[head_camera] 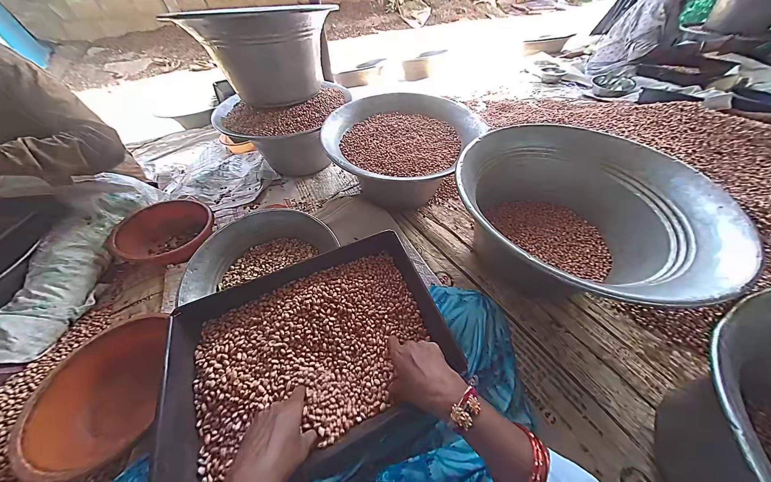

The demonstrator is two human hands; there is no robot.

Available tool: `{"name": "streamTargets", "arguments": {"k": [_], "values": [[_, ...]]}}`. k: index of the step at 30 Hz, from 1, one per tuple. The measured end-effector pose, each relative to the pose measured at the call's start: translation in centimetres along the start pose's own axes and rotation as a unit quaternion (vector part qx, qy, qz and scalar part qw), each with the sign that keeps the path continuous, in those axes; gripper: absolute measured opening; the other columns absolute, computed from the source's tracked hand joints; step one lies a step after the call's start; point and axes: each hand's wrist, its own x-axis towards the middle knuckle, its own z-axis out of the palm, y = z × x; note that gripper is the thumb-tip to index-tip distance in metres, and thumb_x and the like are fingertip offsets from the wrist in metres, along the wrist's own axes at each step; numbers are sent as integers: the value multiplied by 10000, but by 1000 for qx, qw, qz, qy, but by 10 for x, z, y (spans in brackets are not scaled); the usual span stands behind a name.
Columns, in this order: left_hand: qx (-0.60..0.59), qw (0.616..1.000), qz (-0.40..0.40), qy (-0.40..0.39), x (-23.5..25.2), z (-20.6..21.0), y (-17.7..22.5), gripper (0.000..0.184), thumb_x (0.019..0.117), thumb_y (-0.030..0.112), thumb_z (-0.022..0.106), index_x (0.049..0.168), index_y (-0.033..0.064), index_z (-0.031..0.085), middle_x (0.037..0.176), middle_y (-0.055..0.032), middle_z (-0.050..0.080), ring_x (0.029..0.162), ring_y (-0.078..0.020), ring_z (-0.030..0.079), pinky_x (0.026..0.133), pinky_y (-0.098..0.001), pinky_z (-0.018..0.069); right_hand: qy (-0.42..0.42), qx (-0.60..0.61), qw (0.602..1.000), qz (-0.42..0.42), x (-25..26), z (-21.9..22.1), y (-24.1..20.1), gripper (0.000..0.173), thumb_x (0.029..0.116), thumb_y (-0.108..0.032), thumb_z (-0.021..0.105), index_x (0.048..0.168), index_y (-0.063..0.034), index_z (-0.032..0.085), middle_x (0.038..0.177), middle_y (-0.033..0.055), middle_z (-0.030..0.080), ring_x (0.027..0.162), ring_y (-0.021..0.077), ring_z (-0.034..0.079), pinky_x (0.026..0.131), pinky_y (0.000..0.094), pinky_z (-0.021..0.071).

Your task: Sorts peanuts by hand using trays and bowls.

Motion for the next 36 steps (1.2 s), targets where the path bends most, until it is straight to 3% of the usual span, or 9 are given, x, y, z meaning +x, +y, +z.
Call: {"name": "streamTargets", "arguments": {"k": [4,7,10,14,19,25,30,34,36], "values": [[-146,988,43,35,25,7,24,783,956,206,681,1583,-44,284,1398,-318,568,1339,-438,540,1137,-550,390,24,95,993,-71,13,16,-20,608,922,-88,669,1474,-7,428,1246,267,644,1183,431,636,965,597,498],[-437,889,115,69,35,11,18,762,964,4,614,1585,-92,183,1569,-332,356,1462,-344,406,1207,-420,318,53,215,961,-167,23,11,-17,642,956,-48,623,1550,-40,379,1306,275,620,1203,419,627,1007,587,485],[-594,780,153,123,31,6,12,663,915,-101,510,1539,-41,294,1351,-179,550,1034,-101,628,846,-244,535,136,305,912,-238,30,-6,6,478,987,-93,639,1456,-81,545,1343,184,654,1056,302,710,931,489,561],[-510,801,239,200,26,-14,-13,517,887,11,512,1401,63,531,1320,-64,622,989,-88,688,741,-257,599,270,111,951,-100,33,-41,34,263,1030,-117,520,1189,-37,714,1150,174,717,1074,337,695,908,524,533],[-349,844,209,349,24,-16,-35,373,958,133,554,1318,96,639,1336,-75,662,1008,-192,727,823,-404,622,259,-30,965,-43,48,-43,35,252,1034,-100,489,1112,6,703,1107,227,705,1021,409,691,843,560,524],[-153,851,227,449,30,-5,-9,210,891,78,679,1078,94,773,1036,-117,734,876,-303,731,741,-503,601,272,-47,960,-40,54,-34,29,257,1032,-59,459,1096,23,694,1032,230,718,995,404,701,829,539,523],[-70,841,230,485,50,2,13,154,853,32,703,946,109,799,904,-147,708,854,-381,708,652,-535,576,300,107,946,-63,42,-41,45,289,981,-268,569,1162,-99,719,981,115,757,945,309,723,803,548,510],[-49,840,237,486,58,3,19,183,802,47,787,973,108,802,943,-164,712,882,-408,705,627,-528,577,326,367,862,-125,38,-34,60,274,917,-148,552,1161,-48,627,894,28,676,728,103,640,663,314,529],[-54,834,237,495,61,3,18,170,829,22,729,974,84,792,941,-174,708,881,-411,703,647,-533,582,280,382,870,-140,32,-30,53,270,913,-105,544,1163,-30,617,857,31,606,713,110,560,666,319,465]]}}
